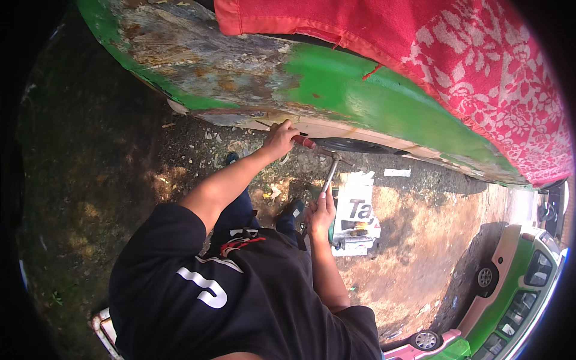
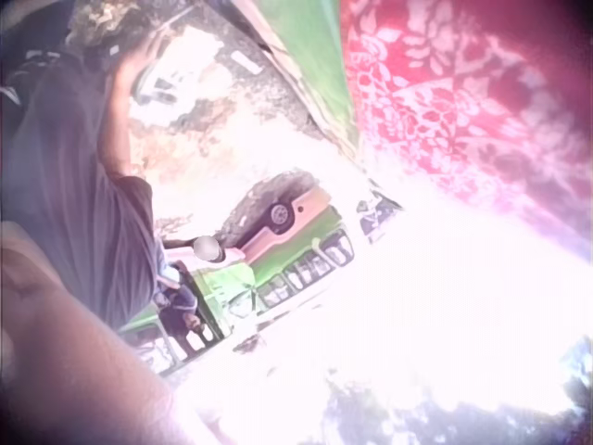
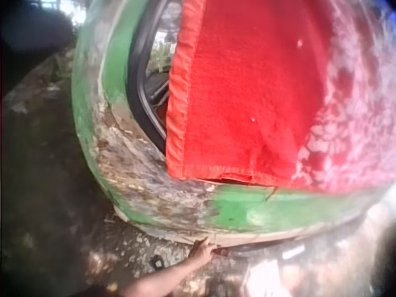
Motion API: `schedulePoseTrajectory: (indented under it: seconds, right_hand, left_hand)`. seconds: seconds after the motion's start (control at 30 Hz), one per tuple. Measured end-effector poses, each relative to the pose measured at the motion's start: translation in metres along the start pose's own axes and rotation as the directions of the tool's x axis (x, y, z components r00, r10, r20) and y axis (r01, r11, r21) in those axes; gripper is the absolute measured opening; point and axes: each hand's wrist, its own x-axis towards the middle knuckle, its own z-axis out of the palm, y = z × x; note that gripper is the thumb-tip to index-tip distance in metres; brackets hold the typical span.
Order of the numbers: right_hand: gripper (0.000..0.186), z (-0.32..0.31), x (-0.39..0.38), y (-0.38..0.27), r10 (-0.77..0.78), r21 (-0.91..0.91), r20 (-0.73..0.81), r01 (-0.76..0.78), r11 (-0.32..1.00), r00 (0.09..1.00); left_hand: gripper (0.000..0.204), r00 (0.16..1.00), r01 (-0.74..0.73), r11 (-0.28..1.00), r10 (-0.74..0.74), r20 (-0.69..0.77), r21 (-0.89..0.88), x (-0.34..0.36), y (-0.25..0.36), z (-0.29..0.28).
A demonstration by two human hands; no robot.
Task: The person uses a hammer and a chisel to repeatedly strike a green metal panel, likely to remove rust or flatten a dent. The person holds the chisel against the panel and strikes it with the hammer throughout the clip.
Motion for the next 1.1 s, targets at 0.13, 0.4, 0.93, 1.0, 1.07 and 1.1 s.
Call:
schedulePoseTrajectory:
  seconds: [0.13,0.4,0.93,1.0,1.07,1.1]
  right_hand:
    - [0.045,-0.008,-0.005,-0.023,-0.051,0.011,-0.067,0.052,0.999,0.996]
    - [0.045,-0.013,-0.011,-0.027,-0.028,-0.024,0.002,0.028,0.999,1.000]
    - [0.047,0.014,-0.019,-0.057,-0.135,-0.157,0.226,0.173,0.972,0.965]
    - [0.047,0.017,-0.020,-0.058,-0.112,-0.164,0.263,0.158,0.974,0.958]
    - [0.046,0.022,-0.022,-0.061,-0.066,-0.178,0.294,0.123,0.976,0.953]
    - [0.046,0.025,-0.022,-0.061,-0.073,-0.166,0.308,0.129,0.978,0.948]
  left_hand:
    - [0.019,0.990,-0.132,0.988,0.128,-0.053,-0.078,-0.005,0.013,-0.003]
    - [0.019,0.985,-0.145,0.971,0.124,-0.119,-0.189,-0.009,0.020,-0.017]
    - [0.043,0.973,0.000,0.998,0.013,-0.232,0.055,-0.087,-0.004,-0.101]
    - [0.035,0.960,0.067,0.995,-0.043,-0.275,0.078,-0.090,0.004,-0.111]
    - [0.035,0.958,0.099,0.994,-0.105,-0.268,-0.036,-0.095,0.000,-0.110]
    - [0.033,0.961,0.118,0.986,-0.144,-0.235,-0.121,-0.098,-0.002,-0.110]
